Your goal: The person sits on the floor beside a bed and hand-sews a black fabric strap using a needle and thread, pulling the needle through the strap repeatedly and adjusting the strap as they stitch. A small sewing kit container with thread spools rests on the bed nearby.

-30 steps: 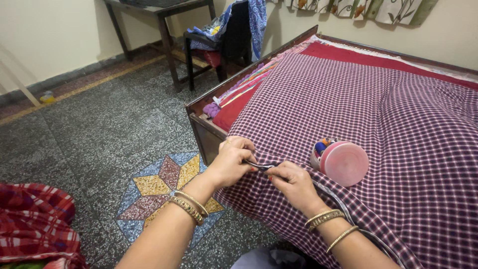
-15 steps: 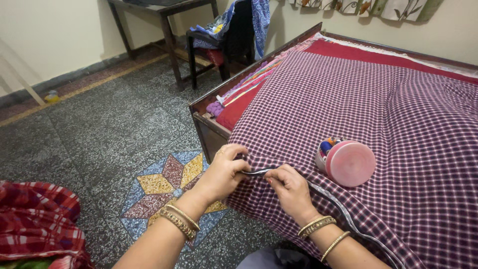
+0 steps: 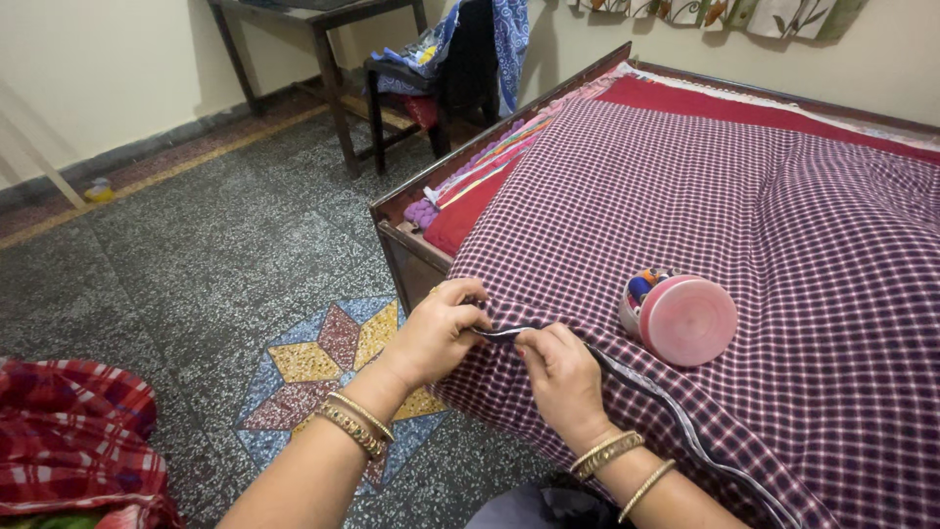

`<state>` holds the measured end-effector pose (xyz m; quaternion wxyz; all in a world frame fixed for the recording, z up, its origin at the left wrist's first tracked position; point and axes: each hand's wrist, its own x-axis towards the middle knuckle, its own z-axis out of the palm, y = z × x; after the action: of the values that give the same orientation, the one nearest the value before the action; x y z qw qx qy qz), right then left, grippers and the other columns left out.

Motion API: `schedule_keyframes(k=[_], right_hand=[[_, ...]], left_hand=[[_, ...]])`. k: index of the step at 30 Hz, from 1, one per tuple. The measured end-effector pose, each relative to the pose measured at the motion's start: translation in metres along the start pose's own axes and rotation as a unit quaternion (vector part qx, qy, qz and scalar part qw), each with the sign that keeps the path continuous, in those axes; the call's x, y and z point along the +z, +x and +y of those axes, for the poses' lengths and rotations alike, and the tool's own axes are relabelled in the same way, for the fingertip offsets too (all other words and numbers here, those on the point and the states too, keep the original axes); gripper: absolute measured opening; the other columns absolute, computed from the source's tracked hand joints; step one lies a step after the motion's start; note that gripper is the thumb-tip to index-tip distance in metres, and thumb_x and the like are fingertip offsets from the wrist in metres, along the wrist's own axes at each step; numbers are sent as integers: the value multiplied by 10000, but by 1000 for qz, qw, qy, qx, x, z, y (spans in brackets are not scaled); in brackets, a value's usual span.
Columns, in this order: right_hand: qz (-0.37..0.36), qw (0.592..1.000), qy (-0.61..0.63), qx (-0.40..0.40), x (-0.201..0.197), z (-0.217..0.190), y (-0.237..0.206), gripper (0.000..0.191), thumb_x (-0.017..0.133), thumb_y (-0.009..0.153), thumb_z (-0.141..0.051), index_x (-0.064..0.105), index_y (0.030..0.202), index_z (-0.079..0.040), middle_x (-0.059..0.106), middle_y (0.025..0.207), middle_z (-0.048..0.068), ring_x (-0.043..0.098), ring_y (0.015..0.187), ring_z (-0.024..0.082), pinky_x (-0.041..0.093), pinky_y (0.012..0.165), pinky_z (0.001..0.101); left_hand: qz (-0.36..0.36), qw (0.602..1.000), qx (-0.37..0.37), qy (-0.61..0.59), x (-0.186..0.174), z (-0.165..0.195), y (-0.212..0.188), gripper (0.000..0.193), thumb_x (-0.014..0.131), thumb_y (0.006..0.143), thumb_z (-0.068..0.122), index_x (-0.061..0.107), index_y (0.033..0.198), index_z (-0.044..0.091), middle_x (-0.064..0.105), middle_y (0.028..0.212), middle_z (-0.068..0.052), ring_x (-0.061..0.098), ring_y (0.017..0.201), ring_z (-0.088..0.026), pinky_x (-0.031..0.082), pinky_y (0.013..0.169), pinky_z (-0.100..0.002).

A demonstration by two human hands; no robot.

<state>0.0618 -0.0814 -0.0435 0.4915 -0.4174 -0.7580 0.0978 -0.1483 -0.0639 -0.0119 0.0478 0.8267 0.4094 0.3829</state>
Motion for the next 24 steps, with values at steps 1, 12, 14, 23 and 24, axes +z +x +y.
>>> schedule_keyframes(k=[1, 12, 14, 23, 24], right_hand=[[-10, 999, -27, -14, -2, -2, 0, 72, 713, 862, -92, 716, 930, -70, 637, 818, 76, 654, 754, 267, 529, 664, 384], [-66, 995, 10, 72, -18, -4, 11, 48, 684, 822, -62, 718, 853, -77, 675, 812, 53, 677, 740, 229, 533, 664, 371], [-66, 994, 29, 82, -18, -3, 9, 58, 681, 825, -53, 724, 856, -77, 669, 802, 53, 675, 717, 216, 528, 652, 357], [30, 999, 24, 19, 1, -12, 4, 48, 718, 831, -70, 700, 874, -57, 672, 837, 62, 671, 727, 235, 530, 644, 361], [26, 999, 24, 31, 3, -13, 3, 45, 717, 837, -73, 697, 873, -55, 668, 827, 63, 668, 714, 237, 529, 638, 364]], left_hand=[[3, 1000, 5, -2, -1, 0, 1, 226, 813, 666, 16, 742, 875, 65, 655, 1217, -114, 605, 1207, -319, 482, 1031, -406], [-10, 999, 30, -17, -9, 7, 21, 214, 814, 676, 34, 731, 871, 56, 656, 1172, -99, 621, 1165, -299, 504, 1002, -386], [-20, 999, 19, -24, -10, 8, 20, 204, 822, 679, 43, 730, 861, 52, 655, 1167, -98, 619, 1157, -300, 505, 985, -383], [-22, 1000, -2, -14, -10, 10, 11, 156, 793, 698, 7, 729, 838, 32, 667, 1184, -88, 624, 1179, -283, 504, 1014, -378], [-21, 1000, -6, -17, -10, 10, 10, 157, 793, 700, 6, 729, 841, 34, 667, 1192, -89, 626, 1183, -283, 505, 1018, -377]])
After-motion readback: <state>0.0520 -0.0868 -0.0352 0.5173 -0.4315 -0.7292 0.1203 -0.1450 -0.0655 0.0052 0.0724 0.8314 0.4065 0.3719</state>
